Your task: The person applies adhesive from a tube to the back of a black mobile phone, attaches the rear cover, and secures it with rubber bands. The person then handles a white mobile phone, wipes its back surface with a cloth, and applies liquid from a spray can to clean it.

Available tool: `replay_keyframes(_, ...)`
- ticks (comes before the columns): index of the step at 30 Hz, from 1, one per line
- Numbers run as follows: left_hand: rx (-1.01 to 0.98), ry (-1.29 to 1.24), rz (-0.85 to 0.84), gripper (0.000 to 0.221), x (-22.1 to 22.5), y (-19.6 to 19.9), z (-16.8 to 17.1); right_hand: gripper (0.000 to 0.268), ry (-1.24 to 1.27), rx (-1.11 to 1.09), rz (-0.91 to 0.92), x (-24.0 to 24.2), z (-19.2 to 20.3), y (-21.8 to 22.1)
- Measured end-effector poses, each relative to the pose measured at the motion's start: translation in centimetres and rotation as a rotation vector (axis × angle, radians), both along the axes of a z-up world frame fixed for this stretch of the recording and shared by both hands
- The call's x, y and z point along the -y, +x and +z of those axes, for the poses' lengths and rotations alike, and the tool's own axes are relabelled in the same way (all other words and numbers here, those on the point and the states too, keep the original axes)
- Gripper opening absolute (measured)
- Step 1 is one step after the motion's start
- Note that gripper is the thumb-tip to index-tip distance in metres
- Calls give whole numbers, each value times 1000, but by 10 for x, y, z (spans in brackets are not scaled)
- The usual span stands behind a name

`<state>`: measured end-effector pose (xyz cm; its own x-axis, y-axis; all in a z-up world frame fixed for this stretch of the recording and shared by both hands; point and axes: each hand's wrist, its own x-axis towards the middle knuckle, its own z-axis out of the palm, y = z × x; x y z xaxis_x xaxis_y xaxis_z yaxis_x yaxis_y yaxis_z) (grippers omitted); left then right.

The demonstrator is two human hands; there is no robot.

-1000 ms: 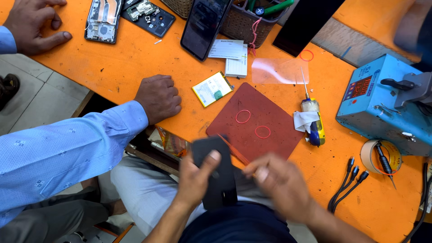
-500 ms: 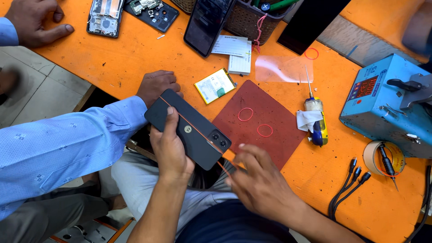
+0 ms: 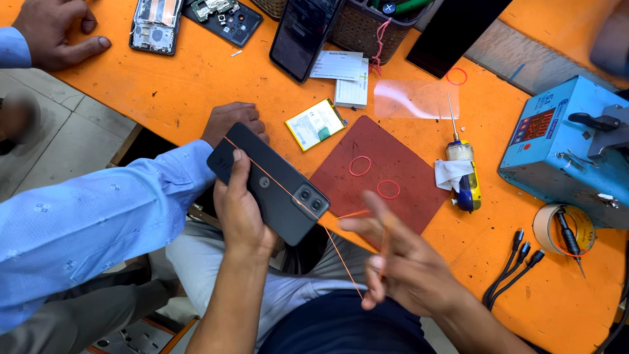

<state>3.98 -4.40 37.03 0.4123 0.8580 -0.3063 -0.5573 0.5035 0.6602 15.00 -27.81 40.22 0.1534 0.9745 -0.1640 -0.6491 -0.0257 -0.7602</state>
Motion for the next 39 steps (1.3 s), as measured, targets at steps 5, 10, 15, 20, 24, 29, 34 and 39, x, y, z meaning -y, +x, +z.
replay_keyframes(5, -224, 477, 54, 34, 32, -10, 12, 69, -238, -37, 126, -28, -34, 3)
replay_keyframes(10, -481, 775, -185, 42, 42, -13, 18, 47, -267, 649, 91, -43, -42, 8)
replay_keyframes(15, -535, 782, -625, 37, 49, -11, 18, 61, -121, 710, -187, -63, -15, 31)
replay_keyframes(20, -495, 818, -772, 40, 42, -15, 23, 59, -149, 941, -36, -61, 2, 44)
replay_keyframes(24, -358, 813, -914, 42, 42, -17, 23, 38, -128, 891, 246, -52, -9, 62)
replay_keyframes(29, -413, 686, -1072, 44, 45, -20, 10, 29, -149, 471, 123, -42, -37, 53)
replay_keyframes(34, -93, 318, -1143, 44, 39, -28, -11, 28, -171, 330, 72, -29, -46, 46)
replay_keyframes(39, 233, -286, -1403, 54, 48, -41, -38, 34, -148, 500, -31, -24, -51, 62)
